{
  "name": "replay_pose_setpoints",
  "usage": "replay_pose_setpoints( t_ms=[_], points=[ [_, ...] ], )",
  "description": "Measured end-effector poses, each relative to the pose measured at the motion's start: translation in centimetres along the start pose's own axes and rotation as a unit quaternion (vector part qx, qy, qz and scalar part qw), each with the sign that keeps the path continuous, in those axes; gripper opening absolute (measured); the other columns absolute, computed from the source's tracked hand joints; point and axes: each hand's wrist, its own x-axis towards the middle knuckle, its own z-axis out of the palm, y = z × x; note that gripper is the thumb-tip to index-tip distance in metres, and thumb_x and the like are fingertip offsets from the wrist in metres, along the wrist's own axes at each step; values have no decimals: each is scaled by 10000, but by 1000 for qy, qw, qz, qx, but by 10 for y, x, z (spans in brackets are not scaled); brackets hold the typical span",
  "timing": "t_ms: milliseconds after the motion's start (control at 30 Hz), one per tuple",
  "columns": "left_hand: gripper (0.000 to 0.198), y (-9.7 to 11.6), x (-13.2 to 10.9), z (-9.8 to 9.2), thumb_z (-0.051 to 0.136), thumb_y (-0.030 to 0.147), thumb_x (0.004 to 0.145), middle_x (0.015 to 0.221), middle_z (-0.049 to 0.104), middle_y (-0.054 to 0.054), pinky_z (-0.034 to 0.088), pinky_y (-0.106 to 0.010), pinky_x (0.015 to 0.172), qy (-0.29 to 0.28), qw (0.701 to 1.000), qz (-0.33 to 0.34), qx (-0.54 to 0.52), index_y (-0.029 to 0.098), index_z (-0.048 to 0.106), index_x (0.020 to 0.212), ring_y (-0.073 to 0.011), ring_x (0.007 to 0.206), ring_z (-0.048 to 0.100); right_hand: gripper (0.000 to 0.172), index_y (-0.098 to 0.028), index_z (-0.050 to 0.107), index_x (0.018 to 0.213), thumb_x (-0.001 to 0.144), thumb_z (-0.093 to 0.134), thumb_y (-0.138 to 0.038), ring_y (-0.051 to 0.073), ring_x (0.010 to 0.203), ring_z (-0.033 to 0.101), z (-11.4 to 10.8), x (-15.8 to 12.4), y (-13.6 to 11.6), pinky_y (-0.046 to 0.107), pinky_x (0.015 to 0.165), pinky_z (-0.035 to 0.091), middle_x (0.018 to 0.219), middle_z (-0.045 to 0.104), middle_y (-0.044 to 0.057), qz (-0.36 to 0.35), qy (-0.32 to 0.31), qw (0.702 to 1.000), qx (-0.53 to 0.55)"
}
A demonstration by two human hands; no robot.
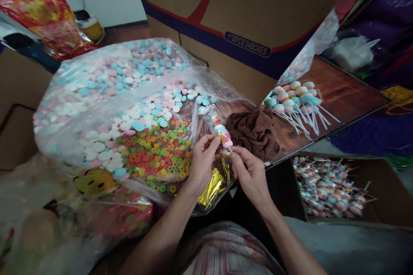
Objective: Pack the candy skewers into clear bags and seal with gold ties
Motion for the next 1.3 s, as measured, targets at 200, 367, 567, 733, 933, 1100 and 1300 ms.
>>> replay_pose_setpoints(
  t_ms=[200, 367, 567, 733, 933, 1100, 1300],
  points=[
    [306, 0, 2, 2, 783, 402, 666, 763, 662, -36, 480, -188, 546, 14, 1000, -9, 24, 141, 680, 790, -116, 681, 596, 317, -152, 662, 1141, 943, 485, -325, 101, 497, 456, -1, -2, 5, 206, 467, 381, 592, 523, -29, -59, 5, 993, -99],
    [296, -2, 5, 1, 788, 383, 651, 737, 657, -34, 476, -205, 548, 3, 1000, -27, -4, 137, 685, 781, -111, 642, 583, 291, -156, 664, 1125, 939, 480, -284, 102, 532, 511, 0, 0, 5, 203, 503, 412, 693, 614, 1, -94, 13, 985, -147],
    [167, -2, 12, -4, 800, 204, 610, 640, 629, -2, 433, -176, 556, -21, 994, -57, -94, 127, 671, 686, -65, 566, 546, 256, -131, 682, 1052, 938, 481, -242, 77, 458, 467, -8, 3, 3, 189, 494, 403, 623, 594, -23, -128, 60, 966, -218],
    [149, -6, 11, -7, 796, 169, 603, 640, 634, -1, 428, -184, 552, -43, 988, -86, -124, 119, 671, 666, -66, 556, 553, 249, -135, 687, 1044, 945, 473, -216, 87, 465, 548, -9, 4, 3, 186, 504, 427, 652, 657, 1, -172, 68, 945, -271],
    [167, -8, 8, -3, 800, 175, 584, 621, 635, -1, 446, -200, 576, -44, 986, -98, -130, 126, 669, 675, -72, 545, 549, 257, -111, 667, 1063, 959, 446, -193, 134, 546, 666, 1, 4, 12, 210, 562, 506, 765, 736, 82, -255, 106, 896, -347],
    [209, -5, 5, 2, 810, 200, 566, 646, 634, 0, 442, -200, 593, -29, 989, -91, -115, 135, 655, 690, -84, 591, 563, 263, -90, 662, 1074, 969, 435, -171, 145, 569, 684, 2, 5, 19, 212, 581, 528, 713, 733, 87, -291, 111, 860, -404],
    [175, -11, 0, 7, 781, 240, 620, 652, 603, 16, 411, -183, 611, -46, 996, -38, -63, 134, 648, 662, -65, 611, 521, 249, -84, 677, 1008, 965, 443, -159, 132, 528, 668, 4, 6, 20, 197, 531, 503, 693, 731, 82, -294, 141, 839, -436]
  ],
)
